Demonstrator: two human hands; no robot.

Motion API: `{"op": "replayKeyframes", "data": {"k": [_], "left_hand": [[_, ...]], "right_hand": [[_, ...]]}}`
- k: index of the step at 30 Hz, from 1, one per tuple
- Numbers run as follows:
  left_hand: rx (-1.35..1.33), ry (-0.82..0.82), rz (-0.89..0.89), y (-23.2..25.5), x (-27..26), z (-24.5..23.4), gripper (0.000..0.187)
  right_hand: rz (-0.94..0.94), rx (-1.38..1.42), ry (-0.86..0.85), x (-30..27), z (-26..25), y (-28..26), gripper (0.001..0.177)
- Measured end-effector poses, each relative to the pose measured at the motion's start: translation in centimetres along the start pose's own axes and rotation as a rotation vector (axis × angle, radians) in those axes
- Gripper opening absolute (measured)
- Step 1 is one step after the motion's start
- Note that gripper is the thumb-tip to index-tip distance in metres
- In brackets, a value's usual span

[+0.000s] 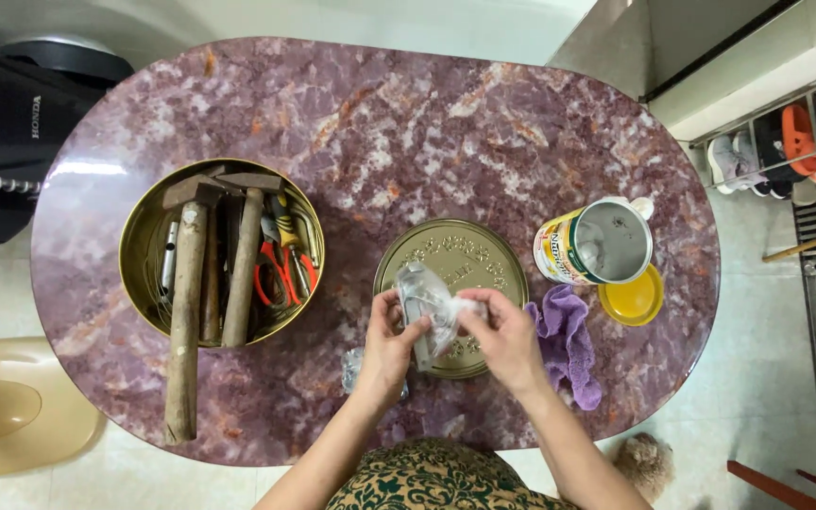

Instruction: Cleaning small metal brackets and parts with a purple cloth and organizing them into containers.

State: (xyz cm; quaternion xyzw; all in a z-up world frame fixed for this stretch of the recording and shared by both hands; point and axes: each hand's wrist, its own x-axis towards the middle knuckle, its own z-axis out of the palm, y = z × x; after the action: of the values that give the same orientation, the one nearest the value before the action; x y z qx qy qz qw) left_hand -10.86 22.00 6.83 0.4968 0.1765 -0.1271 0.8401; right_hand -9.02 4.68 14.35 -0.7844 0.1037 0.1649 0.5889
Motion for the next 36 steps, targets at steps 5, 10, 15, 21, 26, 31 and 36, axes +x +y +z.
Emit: {"op": "replayKeyframes", "data": {"k": [5, 10, 15, 21, 26, 31, 36], "left_hand": [[-0.043, 0.006, -0.106, 2.7, -1.2, 0.8, 0.057], [-0.036, 0.031, -0.109, 2.8, -1.7, 0.8, 0.067], [0.133, -0.049, -0.045, 1.4, -1.9, 0.3, 0.065], [1.022, 0.071, 0.168, 4.4, -2.4, 1.4, 0.039], [0.978, -0.13, 0.714, 2.3, -0.1, 0.8, 0.037], [0.859, -0.222, 0.571, 0.4, 1.4, 1.0, 0.031], [0.807, -0.206, 0.561, 0.4, 1.2, 1.9, 0.024]], "right_hand": [[-0.034, 0.087, 0.033, 0.3, -0.5, 0.7, 0.03], [0.003, 0.387, 0.017, 0.5, -0.2, 1.0, 0.027], [-0.047, 0.289, -0.008, 1.5, -0.6, 2.8, 0.031], [0.001, -0.15, -0.027, 1.6, 0.5, 1.5, 0.026], [-0.119, -0.132, -0.002, 1.5, 0.6, 3.1, 0.028], [-0.335, -0.412, 0.076, 0.7, 0.5, 2.7, 0.023], [-0.425, -0.857, 0.34, 0.2, 0.8, 3.6, 0.028]]}}
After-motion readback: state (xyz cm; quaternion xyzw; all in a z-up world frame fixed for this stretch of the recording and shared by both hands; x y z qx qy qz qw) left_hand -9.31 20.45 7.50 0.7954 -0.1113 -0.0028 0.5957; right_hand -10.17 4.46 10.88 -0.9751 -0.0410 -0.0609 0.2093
